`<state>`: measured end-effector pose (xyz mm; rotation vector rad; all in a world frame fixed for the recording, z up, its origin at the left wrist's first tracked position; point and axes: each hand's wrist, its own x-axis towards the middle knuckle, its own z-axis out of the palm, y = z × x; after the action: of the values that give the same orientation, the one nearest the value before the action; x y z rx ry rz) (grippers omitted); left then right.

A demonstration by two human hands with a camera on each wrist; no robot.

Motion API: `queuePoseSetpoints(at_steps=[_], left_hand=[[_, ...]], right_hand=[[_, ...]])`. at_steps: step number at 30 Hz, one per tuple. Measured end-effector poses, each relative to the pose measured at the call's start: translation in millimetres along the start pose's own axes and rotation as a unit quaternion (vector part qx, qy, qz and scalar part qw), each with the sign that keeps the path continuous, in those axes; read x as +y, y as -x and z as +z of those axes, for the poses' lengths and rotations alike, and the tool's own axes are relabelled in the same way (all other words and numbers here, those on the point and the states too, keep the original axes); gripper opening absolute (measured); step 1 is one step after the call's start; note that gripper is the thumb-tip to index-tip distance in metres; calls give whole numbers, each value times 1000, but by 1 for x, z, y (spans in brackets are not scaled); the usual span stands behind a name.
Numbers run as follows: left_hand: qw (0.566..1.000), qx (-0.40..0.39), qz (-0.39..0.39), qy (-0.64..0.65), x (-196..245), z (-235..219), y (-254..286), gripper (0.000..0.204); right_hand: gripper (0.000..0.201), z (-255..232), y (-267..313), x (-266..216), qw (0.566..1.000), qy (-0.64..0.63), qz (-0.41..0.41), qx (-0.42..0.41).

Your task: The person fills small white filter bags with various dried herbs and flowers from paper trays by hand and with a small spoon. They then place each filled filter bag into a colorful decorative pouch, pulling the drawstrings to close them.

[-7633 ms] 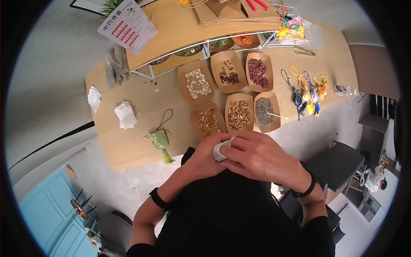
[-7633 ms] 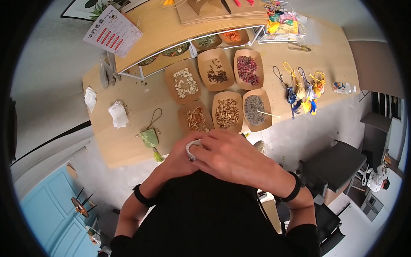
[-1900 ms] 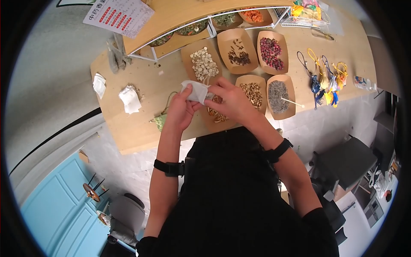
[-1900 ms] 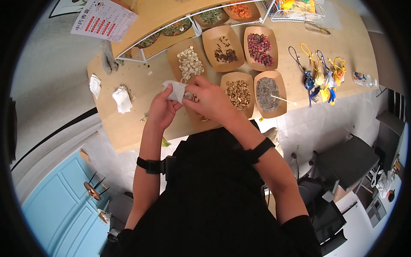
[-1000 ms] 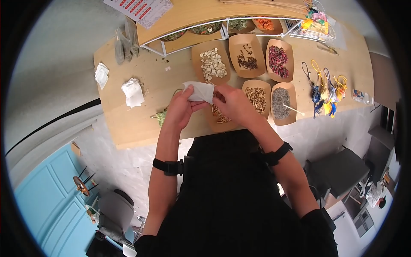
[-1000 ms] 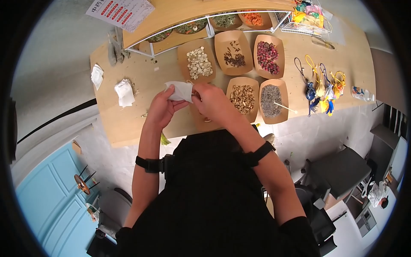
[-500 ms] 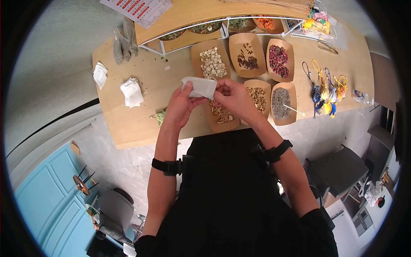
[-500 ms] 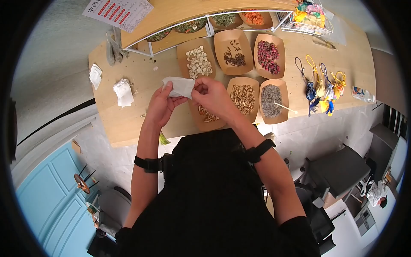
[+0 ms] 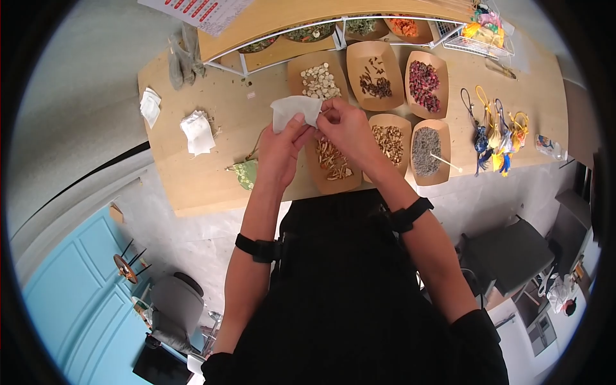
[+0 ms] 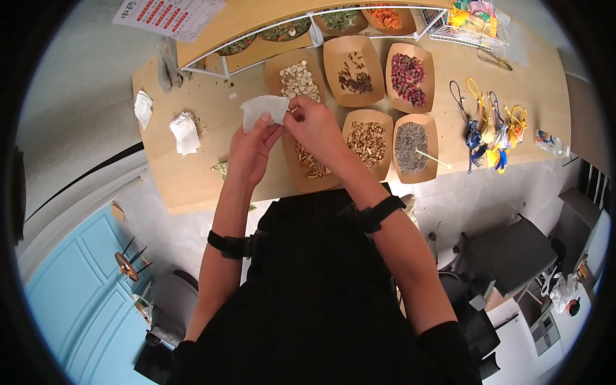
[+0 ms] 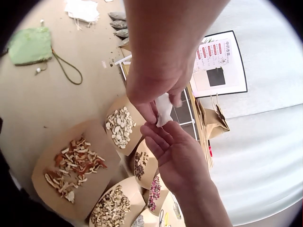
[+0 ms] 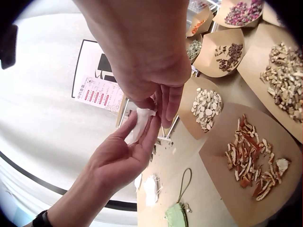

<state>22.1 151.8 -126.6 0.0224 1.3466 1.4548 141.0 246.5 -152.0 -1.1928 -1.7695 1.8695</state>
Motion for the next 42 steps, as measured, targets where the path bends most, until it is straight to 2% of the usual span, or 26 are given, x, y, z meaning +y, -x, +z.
queuePoseSetpoints(at_steps=[3, 5, 7, 11, 14, 16, 17, 19, 20, 22, 24, 26, 28, 32, 34, 37, 41, 42], left_hand=[[1000, 9, 10, 27, -10, -1, -5, 38], [998, 31, -9, 47, -10, -3, -10, 36], [998, 31, -24, 56, -12, -7, -15, 35], [997, 31, -49, 54, -14, -11, -23, 33], [999, 28, -8, -19, -14, -4, -23, 32], [998, 29, 10, -51, -15, -2, -26, 32], [996, 29, 29, -82, -14, -1, -28, 32], [993, 30, 28, -111, -13, -2, -32, 32], [989, 31, 28, -139, -12, -3, -33, 32], [989, 31, 14, -147, -10, -2, -33, 33], [988, 30, -1, -153, -8, -1, -35, 33], [993, 50, -14, -102, -6, -1, -38, 34], [996, 53, -24, -71, -9, -5, -44, 34], [995, 77, -45, 31, -14, -13, -53, 34], [995, 70, -54, 40, -14, -18, -56, 34], [996, 59, -59, 44, -11, -19, -56, 33], [993, 51, -68, 77, -16, -34, -63, 37], [993, 51, -70, 77, -16, -35, -62, 37]], right_hand=[[20, 2, 0, 7, 1000, -24, -11, 12], [20, 1, -1, 9, 999, -45, -19, 14], [22, -2, 3, 0, 988, -149, 47, -8], [24, -6, -1, 5, 979, -190, 65, -29], [28, -4, -6, 12, 991, -121, 60, -24], [30, -4, -13, 17, 999, 2, 44, -6], [30, -5, -18, 21, 999, 1, 45, -6], [29, -8, -26, 26, 997, 57, 8, -43], [29, -9, -29, 29, 997, 56, 9, -43], [24, -11, -31, 26, 988, 152, -25, -33], [24, -13, -33, 24, 991, 121, 4, -54], [25, -12, -34, 25, 993, 89, 34, -72], [23, -8, -35, 29, 986, -123, 91, -61], [18, -7, -35, 31, 978, -181, 95, -42], [17, -7, -36, 37, 969, -217, 119, -26], [24, -12, -40, 41, 964, -214, 143, -61], [28, -13, -48, 41, 979, -140, 141, -45], [27, -13, -51, 43, 996, -41, 77, -7]])
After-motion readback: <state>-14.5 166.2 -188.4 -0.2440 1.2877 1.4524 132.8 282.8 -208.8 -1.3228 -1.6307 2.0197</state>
